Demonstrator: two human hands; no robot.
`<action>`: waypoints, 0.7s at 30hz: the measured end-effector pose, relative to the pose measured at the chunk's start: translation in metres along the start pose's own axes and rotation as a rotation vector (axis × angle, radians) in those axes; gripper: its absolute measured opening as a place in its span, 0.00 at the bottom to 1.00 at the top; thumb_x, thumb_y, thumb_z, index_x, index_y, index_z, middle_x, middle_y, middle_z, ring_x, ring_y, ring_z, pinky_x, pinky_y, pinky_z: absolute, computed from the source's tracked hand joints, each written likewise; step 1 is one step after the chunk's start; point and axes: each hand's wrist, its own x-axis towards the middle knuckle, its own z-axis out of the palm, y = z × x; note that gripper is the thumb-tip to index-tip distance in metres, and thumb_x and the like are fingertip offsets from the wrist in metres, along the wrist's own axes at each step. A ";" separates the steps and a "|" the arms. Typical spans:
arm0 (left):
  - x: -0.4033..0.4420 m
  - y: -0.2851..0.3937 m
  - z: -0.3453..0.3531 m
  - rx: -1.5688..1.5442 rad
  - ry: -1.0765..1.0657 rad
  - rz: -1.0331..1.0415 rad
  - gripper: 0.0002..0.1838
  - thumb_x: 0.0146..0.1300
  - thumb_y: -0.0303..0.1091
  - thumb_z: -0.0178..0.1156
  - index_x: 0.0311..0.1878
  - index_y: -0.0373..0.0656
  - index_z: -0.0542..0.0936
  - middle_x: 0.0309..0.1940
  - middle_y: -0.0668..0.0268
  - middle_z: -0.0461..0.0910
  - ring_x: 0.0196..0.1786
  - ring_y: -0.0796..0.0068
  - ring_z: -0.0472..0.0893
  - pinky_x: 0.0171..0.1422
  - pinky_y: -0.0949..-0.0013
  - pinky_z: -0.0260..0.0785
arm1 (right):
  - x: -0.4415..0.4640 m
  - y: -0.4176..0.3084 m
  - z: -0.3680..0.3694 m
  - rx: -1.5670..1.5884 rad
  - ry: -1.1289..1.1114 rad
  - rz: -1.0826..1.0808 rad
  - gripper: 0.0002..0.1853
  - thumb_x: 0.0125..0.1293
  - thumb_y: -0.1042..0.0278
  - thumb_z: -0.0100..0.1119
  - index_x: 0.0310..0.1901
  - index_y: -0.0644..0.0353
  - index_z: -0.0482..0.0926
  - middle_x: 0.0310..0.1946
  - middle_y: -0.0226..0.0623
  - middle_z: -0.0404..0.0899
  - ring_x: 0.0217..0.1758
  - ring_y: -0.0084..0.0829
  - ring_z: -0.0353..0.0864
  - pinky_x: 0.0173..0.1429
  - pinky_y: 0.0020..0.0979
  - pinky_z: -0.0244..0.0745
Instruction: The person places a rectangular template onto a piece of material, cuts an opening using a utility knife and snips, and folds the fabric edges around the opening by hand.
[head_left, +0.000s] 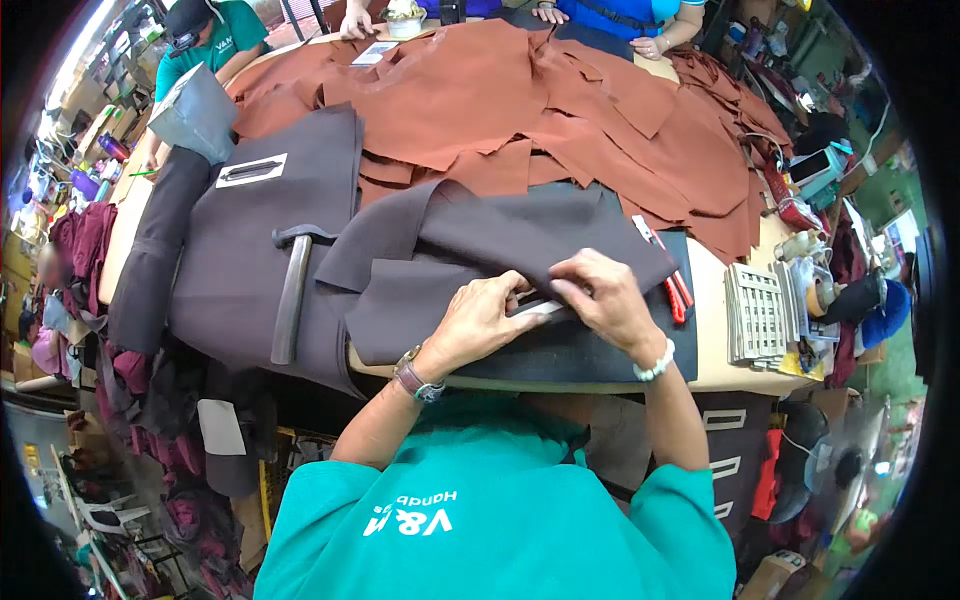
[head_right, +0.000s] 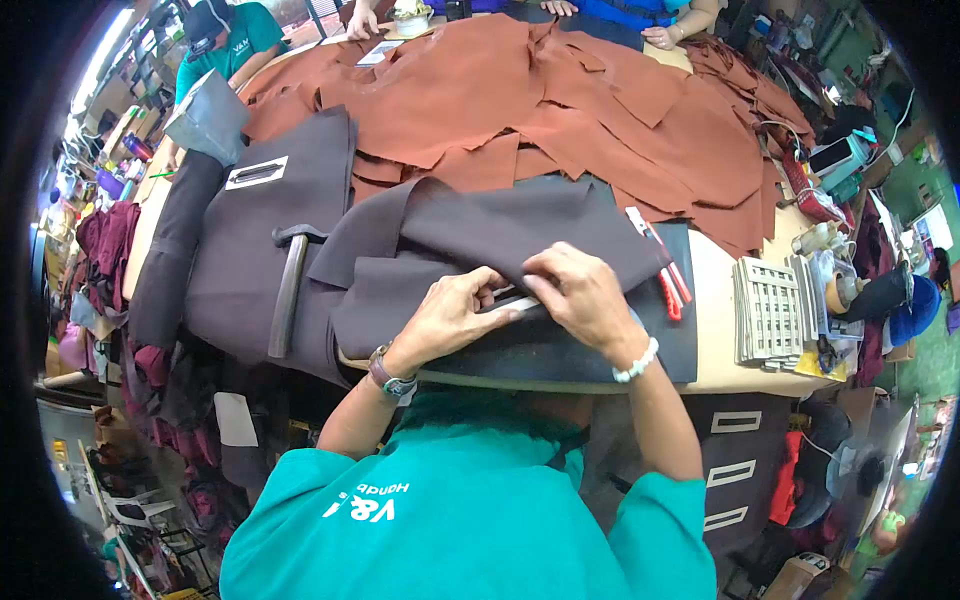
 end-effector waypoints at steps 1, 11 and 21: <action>-0.002 -0.003 0.003 -0.008 0.020 -0.007 0.21 0.50 0.42 0.69 0.41 0.36 0.79 0.21 0.62 0.76 0.24 0.71 0.75 0.32 0.68 0.67 | 0.003 0.003 0.004 0.037 -0.132 0.001 0.08 0.56 0.71 0.61 0.36 0.63 0.79 0.33 0.42 0.78 0.35 0.40 0.80 0.39 0.33 0.74; -0.015 -0.002 0.008 0.064 0.019 -0.051 0.14 0.51 0.29 0.67 0.41 0.35 0.81 0.28 0.59 0.81 0.27 0.73 0.77 0.36 0.71 0.70 | -0.019 -0.017 -0.010 0.286 0.067 0.098 0.07 0.59 0.72 0.61 0.38 0.64 0.79 0.24 0.38 0.79 0.24 0.24 0.76 0.32 0.25 0.72; -0.019 -0.004 0.010 0.058 0.040 -0.012 0.11 0.50 0.29 0.66 0.38 0.37 0.83 0.27 0.59 0.80 0.28 0.70 0.79 0.36 0.69 0.69 | 0.012 0.028 0.014 0.136 0.399 0.132 0.28 0.61 0.75 0.52 0.64 0.64 0.60 0.31 0.48 0.79 0.33 0.37 0.79 0.41 0.35 0.74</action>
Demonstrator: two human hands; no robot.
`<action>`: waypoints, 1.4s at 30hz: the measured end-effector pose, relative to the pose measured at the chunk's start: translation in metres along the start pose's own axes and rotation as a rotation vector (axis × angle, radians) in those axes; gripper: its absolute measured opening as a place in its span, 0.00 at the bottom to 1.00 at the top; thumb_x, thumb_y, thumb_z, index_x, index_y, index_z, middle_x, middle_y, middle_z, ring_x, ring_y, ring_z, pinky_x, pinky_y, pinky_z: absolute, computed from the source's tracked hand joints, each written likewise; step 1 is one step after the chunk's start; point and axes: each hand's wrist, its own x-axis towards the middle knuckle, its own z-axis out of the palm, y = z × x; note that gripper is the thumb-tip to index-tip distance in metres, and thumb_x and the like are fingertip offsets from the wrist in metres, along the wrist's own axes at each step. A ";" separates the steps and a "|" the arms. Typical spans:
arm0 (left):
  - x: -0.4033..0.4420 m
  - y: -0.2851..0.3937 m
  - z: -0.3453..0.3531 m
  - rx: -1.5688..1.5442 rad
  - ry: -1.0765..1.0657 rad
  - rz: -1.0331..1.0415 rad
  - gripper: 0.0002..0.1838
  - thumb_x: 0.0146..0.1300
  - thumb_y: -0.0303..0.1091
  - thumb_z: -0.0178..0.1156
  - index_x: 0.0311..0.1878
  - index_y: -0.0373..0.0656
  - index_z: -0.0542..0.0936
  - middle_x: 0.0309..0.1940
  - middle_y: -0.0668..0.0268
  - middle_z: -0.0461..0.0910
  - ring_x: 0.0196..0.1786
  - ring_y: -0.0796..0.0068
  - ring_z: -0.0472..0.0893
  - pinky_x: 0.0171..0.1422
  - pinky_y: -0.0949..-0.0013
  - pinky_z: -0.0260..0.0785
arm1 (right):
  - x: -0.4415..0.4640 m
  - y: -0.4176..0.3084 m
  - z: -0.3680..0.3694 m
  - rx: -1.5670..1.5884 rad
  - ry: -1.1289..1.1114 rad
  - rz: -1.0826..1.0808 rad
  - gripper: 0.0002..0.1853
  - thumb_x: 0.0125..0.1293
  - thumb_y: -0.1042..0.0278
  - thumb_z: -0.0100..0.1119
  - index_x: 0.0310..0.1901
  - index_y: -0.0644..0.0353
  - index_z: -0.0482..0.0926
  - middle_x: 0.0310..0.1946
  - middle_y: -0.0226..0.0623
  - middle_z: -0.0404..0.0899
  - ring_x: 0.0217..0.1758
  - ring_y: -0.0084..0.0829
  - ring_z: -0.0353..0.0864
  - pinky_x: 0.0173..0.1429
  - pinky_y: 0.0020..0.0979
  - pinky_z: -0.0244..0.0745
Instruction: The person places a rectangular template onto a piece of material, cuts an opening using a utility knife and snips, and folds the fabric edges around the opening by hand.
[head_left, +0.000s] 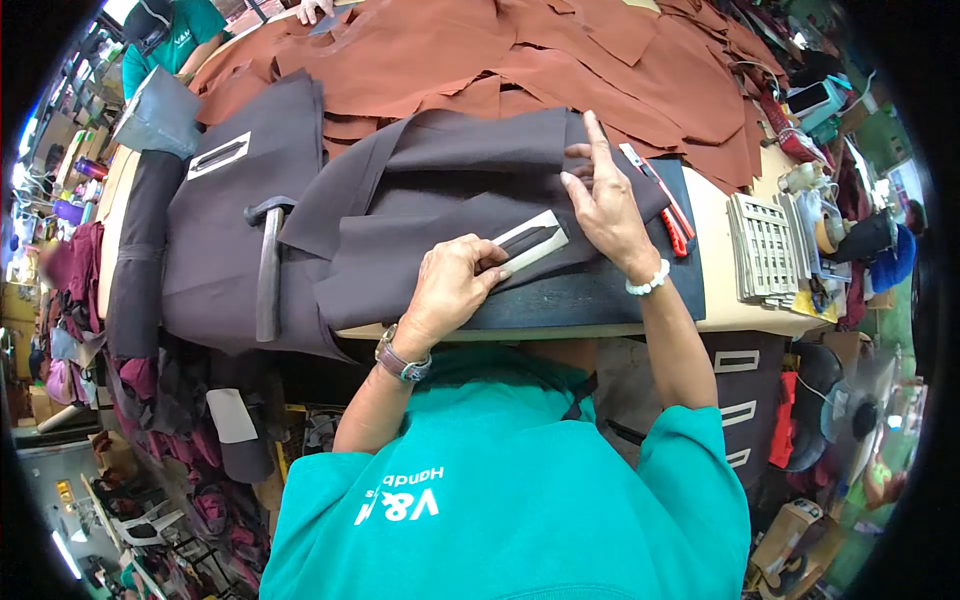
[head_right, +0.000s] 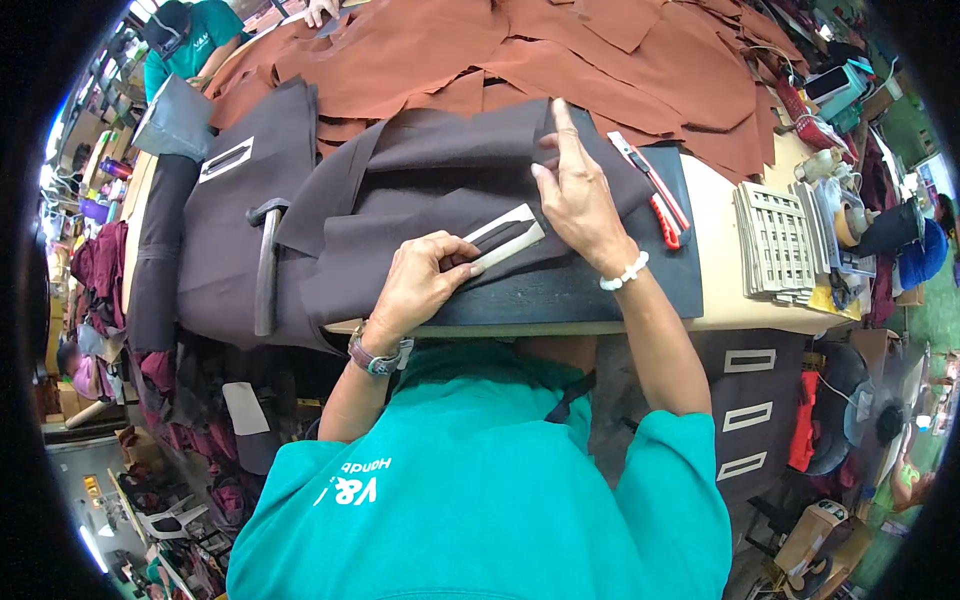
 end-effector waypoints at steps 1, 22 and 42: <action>0.000 0.000 0.001 0.009 0.011 0.009 0.10 0.50 0.29 0.66 0.38 0.37 0.83 0.27 0.59 0.79 0.28 0.69 0.79 0.36 0.68 0.69 | 0.001 -0.003 -0.003 0.005 -0.139 -0.026 0.23 0.60 0.76 0.53 0.59 0.64 0.65 0.32 0.47 0.78 0.34 0.37 0.79 0.41 0.34 0.74; -0.014 -0.008 0.015 0.253 0.214 0.298 0.08 0.51 0.27 0.64 0.37 0.44 0.84 0.28 0.65 0.75 0.32 0.67 0.74 0.37 0.66 0.63 | -0.015 0.009 -0.022 -0.041 -0.567 -0.066 0.11 0.52 0.78 0.57 0.40 0.64 0.76 0.39 0.41 0.75 0.43 0.41 0.77 0.48 0.37 0.73; -0.056 -0.016 -0.020 0.212 0.175 0.095 0.07 0.52 0.30 0.65 0.33 0.40 0.78 0.26 0.66 0.72 0.30 0.67 0.72 0.39 0.66 0.59 | -0.037 -0.019 0.053 -0.493 -0.457 -0.383 0.43 0.40 0.58 0.71 0.62 0.58 0.65 0.55 0.43 0.67 0.60 0.43 0.66 0.62 0.41 0.61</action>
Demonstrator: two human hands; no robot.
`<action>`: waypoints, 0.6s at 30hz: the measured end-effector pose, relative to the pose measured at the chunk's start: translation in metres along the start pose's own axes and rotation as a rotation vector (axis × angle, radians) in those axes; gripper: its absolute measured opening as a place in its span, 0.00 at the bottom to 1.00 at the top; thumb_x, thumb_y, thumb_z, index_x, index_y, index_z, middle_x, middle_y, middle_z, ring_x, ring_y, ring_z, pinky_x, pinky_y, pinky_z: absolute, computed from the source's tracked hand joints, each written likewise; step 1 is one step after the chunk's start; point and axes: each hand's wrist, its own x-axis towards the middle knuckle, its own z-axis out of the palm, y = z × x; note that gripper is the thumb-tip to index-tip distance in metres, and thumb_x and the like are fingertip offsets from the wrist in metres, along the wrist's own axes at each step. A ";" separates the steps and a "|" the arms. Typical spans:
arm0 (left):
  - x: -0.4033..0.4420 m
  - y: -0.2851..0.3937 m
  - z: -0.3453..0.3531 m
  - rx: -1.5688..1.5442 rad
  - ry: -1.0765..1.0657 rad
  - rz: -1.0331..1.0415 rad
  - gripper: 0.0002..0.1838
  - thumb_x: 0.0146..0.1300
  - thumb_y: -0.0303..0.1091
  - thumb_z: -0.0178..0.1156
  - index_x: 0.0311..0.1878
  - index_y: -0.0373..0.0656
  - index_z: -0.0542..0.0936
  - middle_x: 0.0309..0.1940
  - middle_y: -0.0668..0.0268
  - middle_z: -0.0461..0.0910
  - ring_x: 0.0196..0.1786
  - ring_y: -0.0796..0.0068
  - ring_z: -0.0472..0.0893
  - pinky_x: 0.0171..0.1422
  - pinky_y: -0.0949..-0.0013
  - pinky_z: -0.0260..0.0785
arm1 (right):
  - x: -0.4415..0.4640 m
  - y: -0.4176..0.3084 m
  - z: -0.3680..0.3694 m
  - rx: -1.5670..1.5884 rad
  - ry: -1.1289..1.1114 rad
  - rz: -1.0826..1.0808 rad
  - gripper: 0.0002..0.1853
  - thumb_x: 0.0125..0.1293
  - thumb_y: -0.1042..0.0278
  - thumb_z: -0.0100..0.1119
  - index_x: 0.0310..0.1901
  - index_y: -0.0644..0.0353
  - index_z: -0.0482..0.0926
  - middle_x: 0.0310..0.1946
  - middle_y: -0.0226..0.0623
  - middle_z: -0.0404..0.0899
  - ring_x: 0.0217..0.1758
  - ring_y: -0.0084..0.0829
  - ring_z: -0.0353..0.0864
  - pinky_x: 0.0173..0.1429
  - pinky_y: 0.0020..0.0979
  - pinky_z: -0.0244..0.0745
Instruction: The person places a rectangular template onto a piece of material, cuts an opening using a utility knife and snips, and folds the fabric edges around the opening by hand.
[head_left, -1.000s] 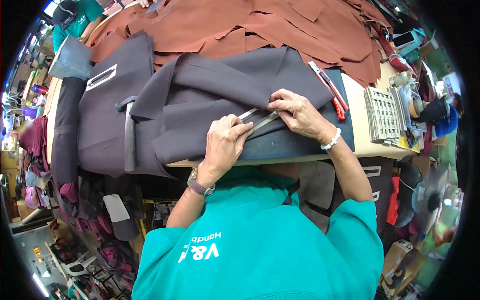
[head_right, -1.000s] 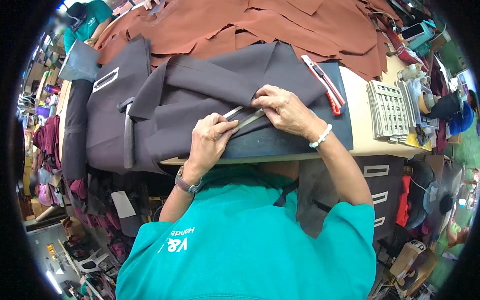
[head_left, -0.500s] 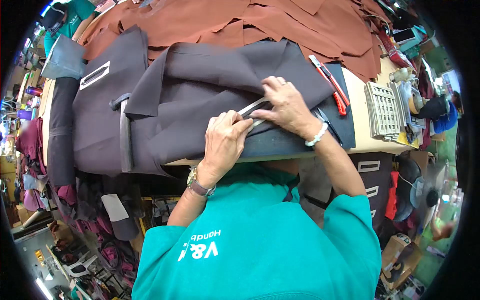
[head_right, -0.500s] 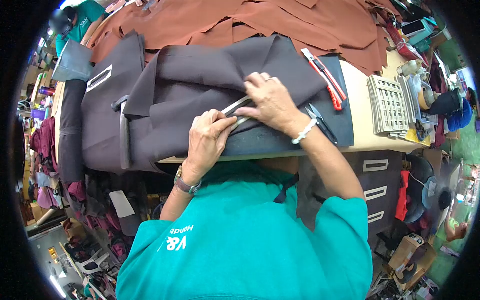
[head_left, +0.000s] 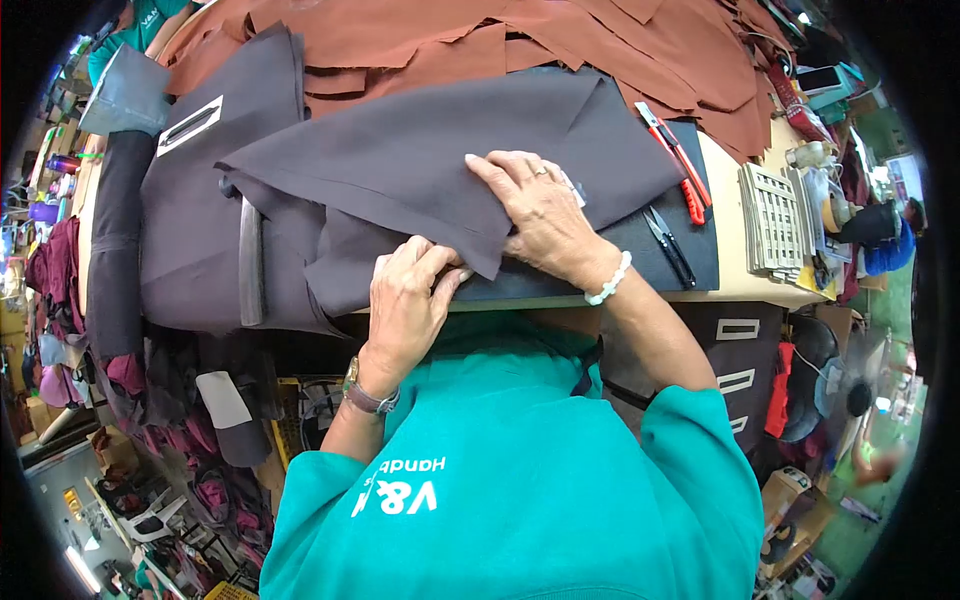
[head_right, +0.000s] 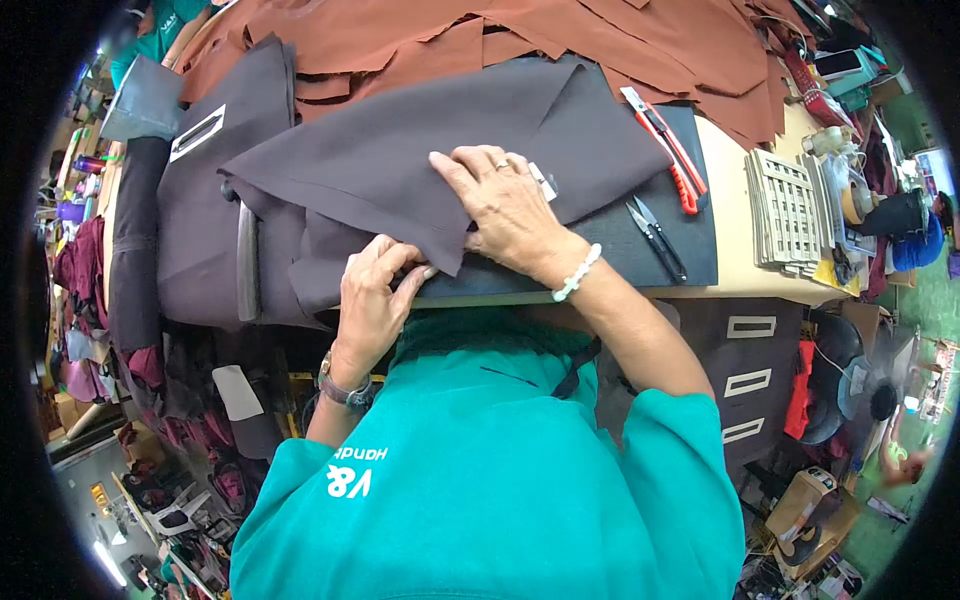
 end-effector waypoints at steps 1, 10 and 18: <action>0.000 0.000 -0.001 -0.017 -0.008 0.001 0.07 0.52 0.29 0.65 0.33 0.40 0.78 0.26 0.66 0.72 0.30 0.67 0.73 0.39 0.66 0.60 | 0.000 -0.003 0.001 0.019 0.001 0.009 0.45 0.39 0.60 0.72 0.63 0.58 0.63 0.55 0.44 0.67 0.61 0.44 0.66 0.62 0.42 0.61; 0.003 -0.005 -0.002 -0.087 -0.031 0.019 0.07 0.51 0.26 0.63 0.35 0.39 0.78 0.27 0.64 0.74 0.29 0.69 0.75 0.37 0.67 0.64 | -0.017 0.022 -0.021 -0.151 0.046 0.147 0.47 0.41 0.55 0.73 0.64 0.59 0.62 0.57 0.44 0.66 0.61 0.43 0.65 0.64 0.41 0.60; -0.004 -0.012 0.000 -0.085 0.047 0.012 0.13 0.46 0.28 0.69 0.36 0.37 0.77 0.29 0.62 0.74 0.31 0.66 0.75 0.36 0.66 0.67 | -0.002 -0.015 0.009 0.036 0.088 0.058 0.42 0.43 0.63 0.68 0.63 0.59 0.63 0.55 0.43 0.67 0.60 0.42 0.65 0.62 0.40 0.61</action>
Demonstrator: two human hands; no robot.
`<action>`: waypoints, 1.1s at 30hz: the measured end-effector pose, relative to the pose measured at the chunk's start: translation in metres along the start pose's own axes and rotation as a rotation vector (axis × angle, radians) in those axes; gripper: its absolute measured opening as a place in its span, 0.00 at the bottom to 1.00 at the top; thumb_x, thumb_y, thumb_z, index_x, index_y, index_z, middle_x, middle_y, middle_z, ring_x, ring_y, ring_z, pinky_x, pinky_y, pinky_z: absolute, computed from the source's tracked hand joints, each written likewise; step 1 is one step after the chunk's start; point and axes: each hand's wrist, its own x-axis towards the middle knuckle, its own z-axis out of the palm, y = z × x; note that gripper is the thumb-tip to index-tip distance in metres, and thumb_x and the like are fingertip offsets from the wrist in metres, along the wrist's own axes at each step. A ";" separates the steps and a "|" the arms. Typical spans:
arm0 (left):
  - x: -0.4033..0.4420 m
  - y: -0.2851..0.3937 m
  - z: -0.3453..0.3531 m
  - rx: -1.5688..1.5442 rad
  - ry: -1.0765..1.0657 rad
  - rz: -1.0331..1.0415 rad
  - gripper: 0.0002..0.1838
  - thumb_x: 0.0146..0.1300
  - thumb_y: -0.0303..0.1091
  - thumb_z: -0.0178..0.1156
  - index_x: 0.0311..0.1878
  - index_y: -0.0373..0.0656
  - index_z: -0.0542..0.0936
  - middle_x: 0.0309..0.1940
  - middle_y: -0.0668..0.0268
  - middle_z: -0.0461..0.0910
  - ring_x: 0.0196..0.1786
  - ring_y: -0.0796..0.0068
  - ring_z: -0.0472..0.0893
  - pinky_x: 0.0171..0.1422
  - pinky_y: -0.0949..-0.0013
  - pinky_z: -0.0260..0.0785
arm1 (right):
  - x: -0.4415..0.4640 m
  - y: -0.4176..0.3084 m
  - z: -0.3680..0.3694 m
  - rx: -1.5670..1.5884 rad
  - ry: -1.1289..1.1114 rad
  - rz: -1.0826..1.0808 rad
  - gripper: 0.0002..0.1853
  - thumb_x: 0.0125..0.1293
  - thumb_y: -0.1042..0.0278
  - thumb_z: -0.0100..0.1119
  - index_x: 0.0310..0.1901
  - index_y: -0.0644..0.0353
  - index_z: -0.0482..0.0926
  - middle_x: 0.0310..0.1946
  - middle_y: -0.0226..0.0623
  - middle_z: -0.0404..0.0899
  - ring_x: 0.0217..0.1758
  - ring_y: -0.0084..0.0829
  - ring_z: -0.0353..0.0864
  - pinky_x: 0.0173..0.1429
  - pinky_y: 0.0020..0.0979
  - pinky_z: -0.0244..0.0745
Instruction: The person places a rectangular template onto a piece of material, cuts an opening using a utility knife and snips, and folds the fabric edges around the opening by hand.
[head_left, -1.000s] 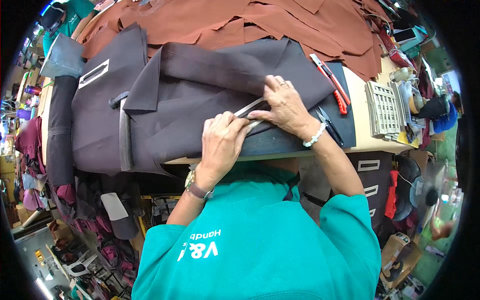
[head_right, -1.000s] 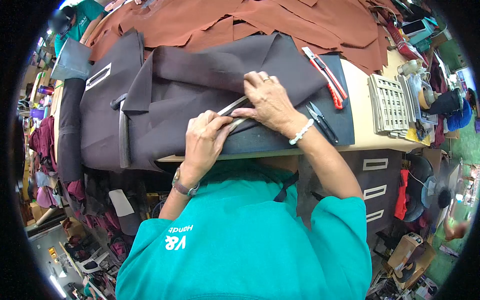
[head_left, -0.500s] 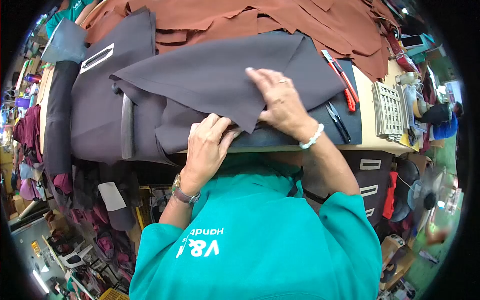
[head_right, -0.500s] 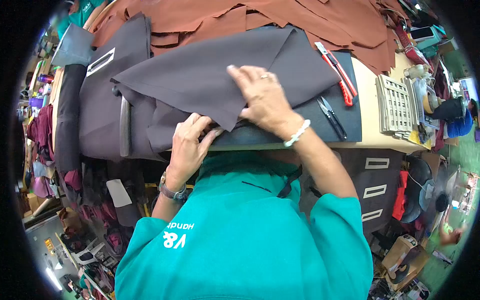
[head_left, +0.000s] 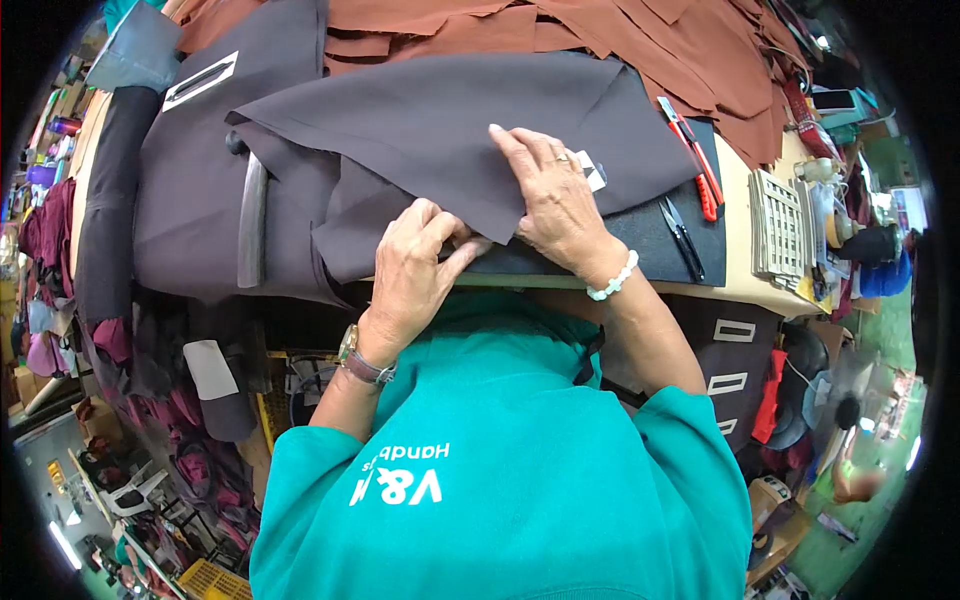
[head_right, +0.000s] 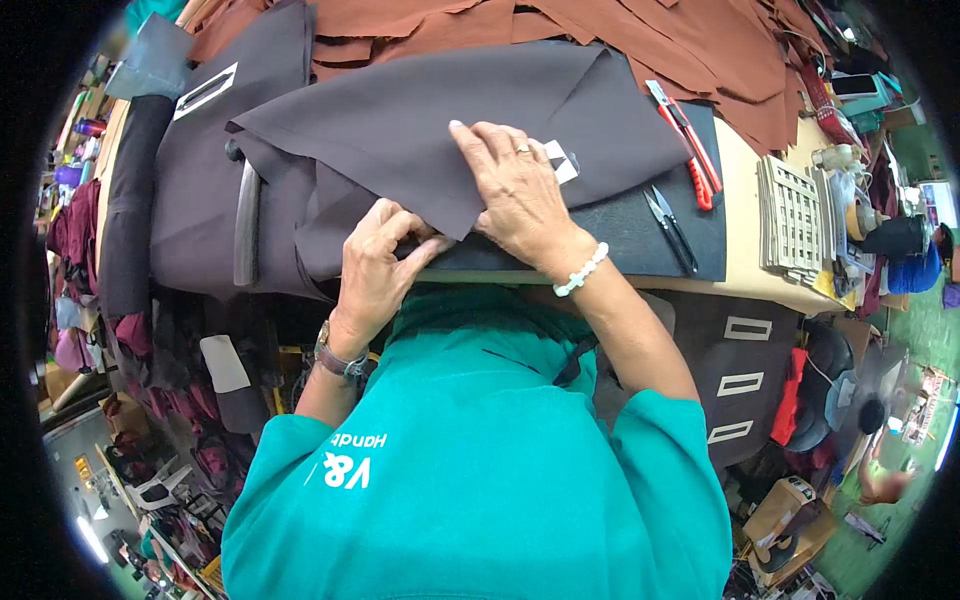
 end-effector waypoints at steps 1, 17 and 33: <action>0.000 -0.002 -0.001 0.006 0.014 0.013 0.15 0.46 0.29 0.69 0.37 0.37 0.77 0.30 0.61 0.74 0.31 0.65 0.75 0.36 0.66 0.68 | 0.000 0.003 -0.004 -0.034 -0.023 0.016 0.42 0.43 0.63 0.69 0.63 0.59 0.63 0.55 0.42 0.66 0.60 0.42 0.65 0.62 0.40 0.61; 0.005 0.001 -0.029 -0.173 -0.059 -0.066 0.34 0.43 0.37 0.74 0.53 0.33 0.72 0.45 0.55 0.75 0.48 0.60 0.76 0.53 0.65 0.69 | 0.010 0.015 -0.012 0.326 -0.126 -0.018 0.52 0.39 0.48 0.74 0.65 0.61 0.60 0.60 0.49 0.65 0.61 0.51 0.65 0.63 0.44 0.61; -0.001 -0.013 -0.026 0.246 0.296 -0.077 0.05 0.56 0.27 0.61 0.36 0.41 0.79 0.39 0.62 0.81 0.50 0.62 0.78 0.63 0.53 0.59 | 0.137 0.026 -0.039 -0.085 0.575 -0.337 0.26 0.55 0.57 0.62 0.52 0.63 0.72 0.47 0.49 0.75 0.52 0.46 0.73 0.58 0.40 0.67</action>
